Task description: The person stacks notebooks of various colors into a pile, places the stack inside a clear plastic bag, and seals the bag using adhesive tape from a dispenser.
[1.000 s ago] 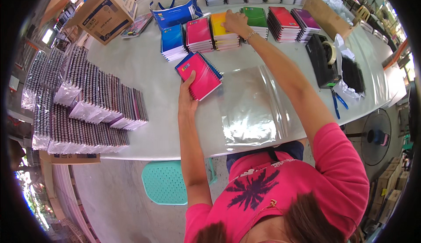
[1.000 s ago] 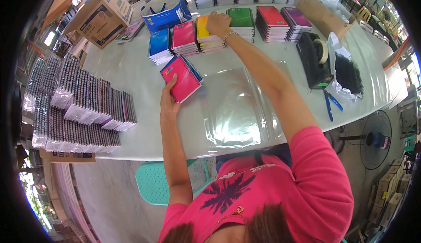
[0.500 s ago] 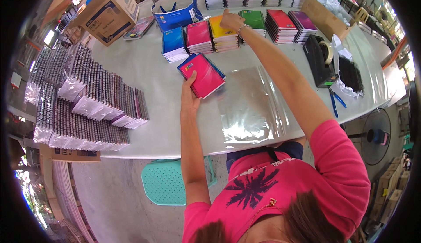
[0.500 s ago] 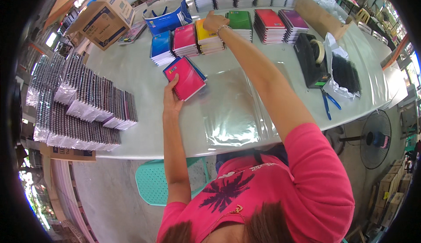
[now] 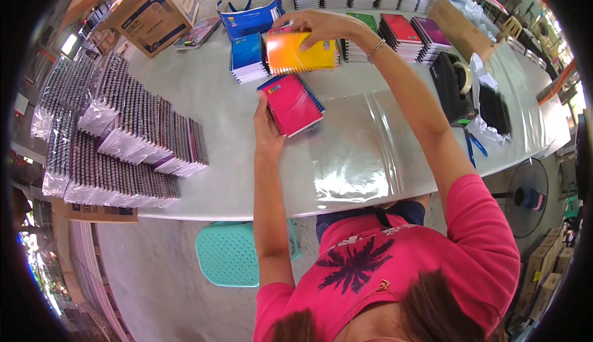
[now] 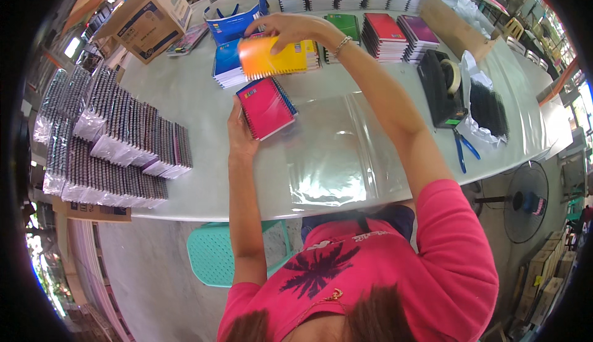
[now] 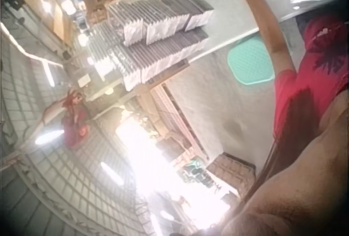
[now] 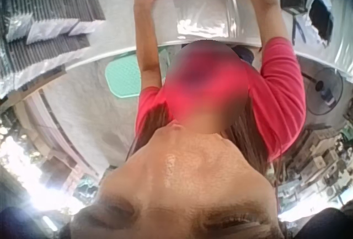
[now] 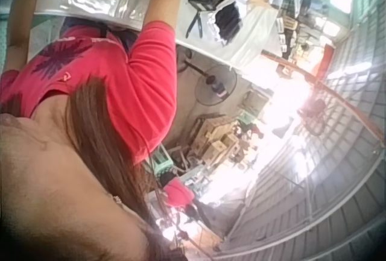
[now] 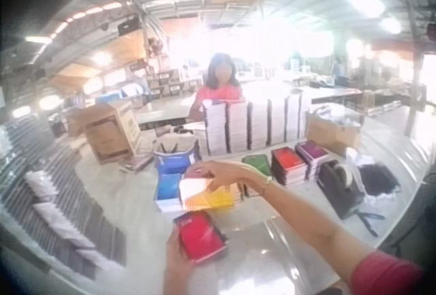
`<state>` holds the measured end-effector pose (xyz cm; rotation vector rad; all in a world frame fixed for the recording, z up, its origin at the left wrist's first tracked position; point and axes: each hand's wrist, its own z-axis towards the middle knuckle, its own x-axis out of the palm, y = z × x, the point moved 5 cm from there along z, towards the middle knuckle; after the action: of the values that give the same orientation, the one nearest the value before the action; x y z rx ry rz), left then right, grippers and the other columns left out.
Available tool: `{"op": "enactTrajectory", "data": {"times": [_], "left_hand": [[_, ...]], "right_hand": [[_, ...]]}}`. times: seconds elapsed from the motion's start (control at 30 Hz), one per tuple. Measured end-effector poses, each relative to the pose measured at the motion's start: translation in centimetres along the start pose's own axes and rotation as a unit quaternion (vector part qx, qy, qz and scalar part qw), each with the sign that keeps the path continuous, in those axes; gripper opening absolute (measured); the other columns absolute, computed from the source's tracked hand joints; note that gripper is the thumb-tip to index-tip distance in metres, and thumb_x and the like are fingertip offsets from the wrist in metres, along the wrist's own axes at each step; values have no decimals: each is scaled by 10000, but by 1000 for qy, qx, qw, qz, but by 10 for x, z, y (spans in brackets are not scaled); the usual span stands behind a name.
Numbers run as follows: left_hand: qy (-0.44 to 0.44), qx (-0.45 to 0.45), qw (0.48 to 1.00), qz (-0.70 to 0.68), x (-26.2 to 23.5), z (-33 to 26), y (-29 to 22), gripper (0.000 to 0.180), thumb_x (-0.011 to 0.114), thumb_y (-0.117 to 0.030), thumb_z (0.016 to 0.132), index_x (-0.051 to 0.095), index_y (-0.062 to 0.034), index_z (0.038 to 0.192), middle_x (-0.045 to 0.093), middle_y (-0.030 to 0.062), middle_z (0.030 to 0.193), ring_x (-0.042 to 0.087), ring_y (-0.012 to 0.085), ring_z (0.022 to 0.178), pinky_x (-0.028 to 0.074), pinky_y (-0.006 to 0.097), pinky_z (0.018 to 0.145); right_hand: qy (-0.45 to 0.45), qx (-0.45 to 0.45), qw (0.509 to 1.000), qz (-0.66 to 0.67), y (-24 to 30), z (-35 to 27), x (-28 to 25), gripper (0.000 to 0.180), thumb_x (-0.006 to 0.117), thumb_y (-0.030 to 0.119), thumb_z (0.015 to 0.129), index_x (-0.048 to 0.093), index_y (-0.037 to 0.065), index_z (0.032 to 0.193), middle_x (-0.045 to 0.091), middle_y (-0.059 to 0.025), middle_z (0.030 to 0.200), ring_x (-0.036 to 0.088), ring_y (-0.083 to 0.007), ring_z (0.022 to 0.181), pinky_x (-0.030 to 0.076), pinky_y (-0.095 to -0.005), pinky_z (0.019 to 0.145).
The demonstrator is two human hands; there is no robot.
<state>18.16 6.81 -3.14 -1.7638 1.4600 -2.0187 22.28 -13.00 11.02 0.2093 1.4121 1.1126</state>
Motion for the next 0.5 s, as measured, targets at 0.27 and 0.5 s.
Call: {"op": "enactTrajectory", "data": {"times": [0.27, 0.5], "left_hand": [[20, -120, 992, 38, 28, -14, 14, 954, 402, -786, 805, 359, -39, 1397, 495, 115, 1346, 530, 235, 1194, 459, 394, 985], [40, -142, 989, -25, 22, -12, 22, 686, 447, -597, 918, 434, -36, 1314, 579, 92, 1226, 601, 212, 1075, 513, 379, 891]], "right_hand": [[332, 24, 914, -233, 56, 3, 99, 507, 658, 32, 637, 665, 173, 1124, 644, -43, 1082, 568, -181, 1091, 379, -454, 927], [124, 10, 957, -264, 43, -18, 103, 336, 655, 55, 717, 692, 173, 1029, 616, -35, 1107, 532, -206, 1121, 335, -467, 945]]}}
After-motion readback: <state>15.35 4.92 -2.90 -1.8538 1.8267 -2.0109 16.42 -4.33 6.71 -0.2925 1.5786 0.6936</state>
